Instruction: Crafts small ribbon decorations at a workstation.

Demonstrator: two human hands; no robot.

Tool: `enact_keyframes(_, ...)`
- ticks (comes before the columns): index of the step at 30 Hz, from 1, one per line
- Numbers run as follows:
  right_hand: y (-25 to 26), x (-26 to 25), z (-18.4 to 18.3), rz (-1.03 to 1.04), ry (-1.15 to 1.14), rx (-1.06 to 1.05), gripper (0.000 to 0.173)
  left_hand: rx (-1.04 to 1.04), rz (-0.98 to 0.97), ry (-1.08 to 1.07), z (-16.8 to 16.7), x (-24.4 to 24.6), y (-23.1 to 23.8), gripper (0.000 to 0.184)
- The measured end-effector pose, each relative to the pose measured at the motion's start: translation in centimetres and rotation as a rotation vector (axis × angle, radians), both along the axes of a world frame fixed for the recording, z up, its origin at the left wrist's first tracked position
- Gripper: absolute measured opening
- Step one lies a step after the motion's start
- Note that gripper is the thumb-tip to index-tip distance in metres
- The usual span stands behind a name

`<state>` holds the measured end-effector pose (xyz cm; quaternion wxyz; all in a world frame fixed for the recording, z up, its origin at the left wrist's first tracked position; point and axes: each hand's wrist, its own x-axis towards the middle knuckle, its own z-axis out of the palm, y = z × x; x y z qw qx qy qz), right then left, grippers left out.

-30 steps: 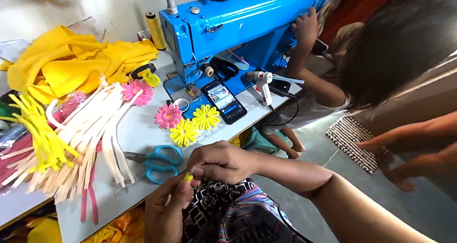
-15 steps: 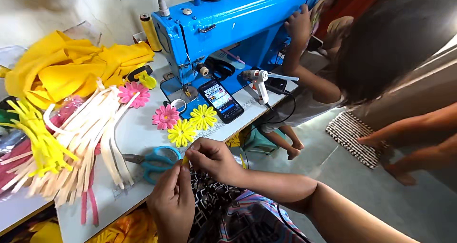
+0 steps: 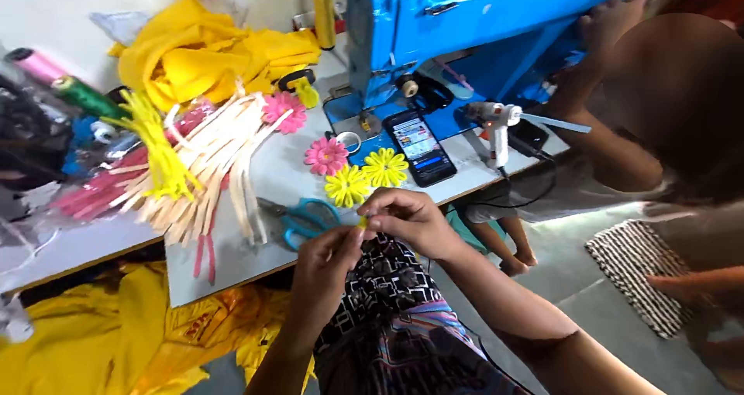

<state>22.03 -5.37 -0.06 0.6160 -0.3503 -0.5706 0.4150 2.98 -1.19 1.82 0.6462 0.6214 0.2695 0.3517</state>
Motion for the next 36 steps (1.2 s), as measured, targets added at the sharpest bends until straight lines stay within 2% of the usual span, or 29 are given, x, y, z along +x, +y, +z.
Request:
enact_keyframes(4, -0.3, -0.1, -0.5, -0.116, -0.046, -0.03, 0.009, 0.136, 0.058, 0.047, -0.1, 0.3, -0.2, 0.022)
enact_keyframes(9, -0.7, -0.4, -0.3, -0.237, -0.159, -0.039, 0.005, 0.52, 0.227, 0.234, -0.9, 0.8, -0.5, 0.023)
enact_keyframes(14, -1.2, -0.4, -0.2, -0.213, -0.116, -0.096, 0.005, 0.854, 0.348, 0.424, -1.5, 1.2, -0.9, 0.026)
enact_keyframes(18, -1.4, -1.0, 0.4, -0.143, 0.156, -0.443, 0.015, 1.148, 0.441, 0.557, -1.9, 1.7, -0.9, 0.02)
enact_keyframes(20, -1.3, -0.9, 0.8, -0.103, 0.241, -0.597, 0.02, 1.228, 0.429, 0.587, -2.4, 1.7, -0.8, 0.018)
enact_keyframes(22, -1.4, -0.5, 0.9, -0.111, 0.125, -0.609, 0.02, 1.136, 0.349, 0.589, -2.7, 1.4, -0.5, 0.021)
enact_keyframes(23, -1.5, -0.2, 0.9, -0.131, -0.018, -0.547, 0.016, 1.008, 0.267, 0.572, -2.5, 1.0, -0.3, 0.024)
enact_keyframes(25, -1.6, 0.9, 0.9, -0.154, -0.359, -0.315, 0.007, 0.631, 0.036, 0.487, -1.7, 0.1, 0.5, 0.028)
enact_keyframes(26, -1.5, 1.5, 1.0, -0.133, -0.489, -0.199, 0.013, 0.432, -0.075, 0.412, -1.3, -0.3, 1.0, 0.028)
enact_keyframes(28, -0.9, 2.5, 1.2, -0.049, -0.596, -0.038, 0.027, 0.101, -0.215, 0.27, -0.7, -0.6, 1.7, 0.026)
enact_keyframes(30, -0.3, 3.1, 1.3, 0.024, -0.608, 0.08, 0.026, -0.1, -0.286, 0.181, -0.4, -0.6, 2.1, 0.028)
enact_keyframes(33, 0.1, 3.6, 1.2, 0.008, -0.681, 0.172, 0.015, -0.204, -0.341, 0.164, -0.2, -0.5, 2.3, 0.03)
enact_keyframes(36, 0.4, 4.1, 1.0, -0.003, -0.736, 0.174, 0.015, -0.01, -0.358, 0.231, -0.8, -1.5, 3.1, 0.032)
